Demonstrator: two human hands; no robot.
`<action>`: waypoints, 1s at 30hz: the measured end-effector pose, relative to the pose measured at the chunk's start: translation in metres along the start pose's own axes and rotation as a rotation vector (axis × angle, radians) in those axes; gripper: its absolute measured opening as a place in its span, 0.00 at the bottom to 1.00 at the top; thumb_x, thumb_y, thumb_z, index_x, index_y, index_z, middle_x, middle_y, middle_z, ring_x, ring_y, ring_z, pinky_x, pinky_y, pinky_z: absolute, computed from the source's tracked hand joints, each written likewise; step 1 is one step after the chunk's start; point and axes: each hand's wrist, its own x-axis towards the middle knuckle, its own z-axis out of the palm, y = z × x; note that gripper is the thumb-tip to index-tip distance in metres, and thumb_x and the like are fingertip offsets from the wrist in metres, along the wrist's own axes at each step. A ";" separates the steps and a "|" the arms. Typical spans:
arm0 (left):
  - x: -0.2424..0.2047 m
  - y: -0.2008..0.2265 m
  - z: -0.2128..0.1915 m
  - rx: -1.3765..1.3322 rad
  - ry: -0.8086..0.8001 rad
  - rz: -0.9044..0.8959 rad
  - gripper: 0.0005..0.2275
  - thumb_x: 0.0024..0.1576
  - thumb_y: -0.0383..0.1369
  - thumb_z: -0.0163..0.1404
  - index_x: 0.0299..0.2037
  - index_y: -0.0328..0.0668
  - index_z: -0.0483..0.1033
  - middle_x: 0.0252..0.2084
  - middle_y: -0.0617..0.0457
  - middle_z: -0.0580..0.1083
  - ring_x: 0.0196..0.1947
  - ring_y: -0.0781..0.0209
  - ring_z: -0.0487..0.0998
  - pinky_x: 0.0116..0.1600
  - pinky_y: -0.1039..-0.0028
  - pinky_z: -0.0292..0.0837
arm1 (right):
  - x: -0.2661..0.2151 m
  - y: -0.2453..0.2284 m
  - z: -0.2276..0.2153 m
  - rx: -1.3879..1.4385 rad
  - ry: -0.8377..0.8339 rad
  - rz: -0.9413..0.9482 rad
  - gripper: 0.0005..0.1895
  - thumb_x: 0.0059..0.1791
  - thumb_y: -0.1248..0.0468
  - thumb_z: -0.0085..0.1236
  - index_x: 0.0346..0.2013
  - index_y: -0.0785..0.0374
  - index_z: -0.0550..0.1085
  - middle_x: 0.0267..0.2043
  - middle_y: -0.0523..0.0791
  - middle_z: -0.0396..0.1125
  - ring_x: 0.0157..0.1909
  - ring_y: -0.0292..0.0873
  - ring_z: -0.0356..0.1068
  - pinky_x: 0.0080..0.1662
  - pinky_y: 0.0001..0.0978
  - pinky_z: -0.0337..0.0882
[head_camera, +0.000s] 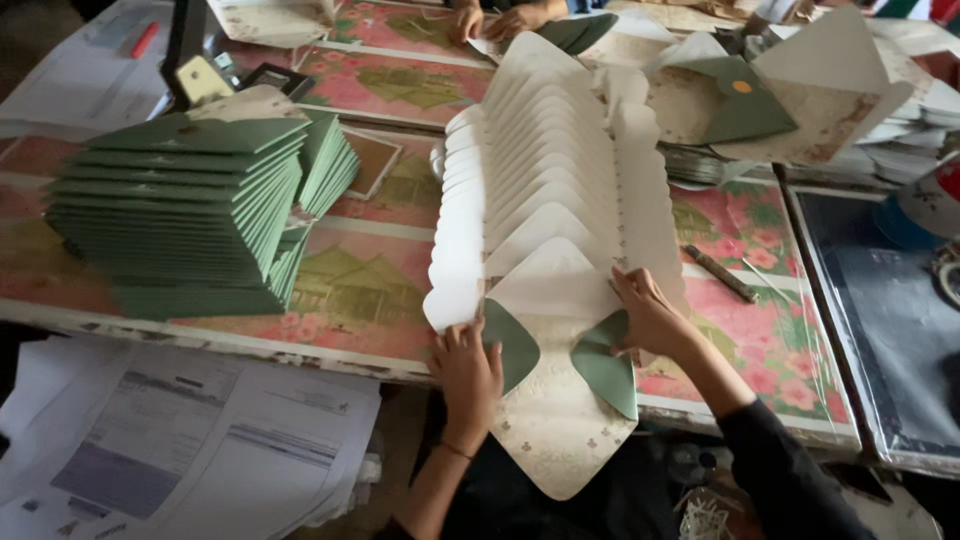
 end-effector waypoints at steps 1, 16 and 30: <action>-0.003 0.004 0.002 0.000 -0.005 0.003 0.22 0.65 0.44 0.56 0.67 0.50 0.72 0.57 0.47 0.70 0.57 0.42 0.72 0.53 0.48 0.69 | 0.003 0.002 0.001 0.002 -0.001 0.006 0.79 0.16 0.65 0.91 0.78 0.67 0.59 0.62 0.57 0.58 0.62 0.68 0.71 0.66 0.55 0.75; 0.094 -0.001 -0.009 -0.262 -0.183 0.712 0.46 0.42 0.51 0.69 0.71 0.34 0.71 0.68 0.33 0.71 0.70 0.34 0.67 0.76 0.44 0.54 | -0.005 -0.067 -0.057 0.251 -0.392 -0.089 0.32 0.42 0.72 0.70 0.56 0.56 0.65 0.60 0.66 0.70 0.60 0.80 0.70 0.58 0.69 0.70; 0.050 -0.014 -0.001 0.094 -0.443 0.628 0.33 0.61 0.41 0.45 0.81 0.62 0.55 0.86 0.60 0.48 0.85 0.50 0.45 0.78 0.30 0.40 | -0.017 -0.030 -0.006 0.241 -0.204 -0.437 0.48 0.43 0.66 0.57 0.79 0.63 0.58 0.81 0.59 0.54 0.77 0.71 0.54 0.72 0.63 0.53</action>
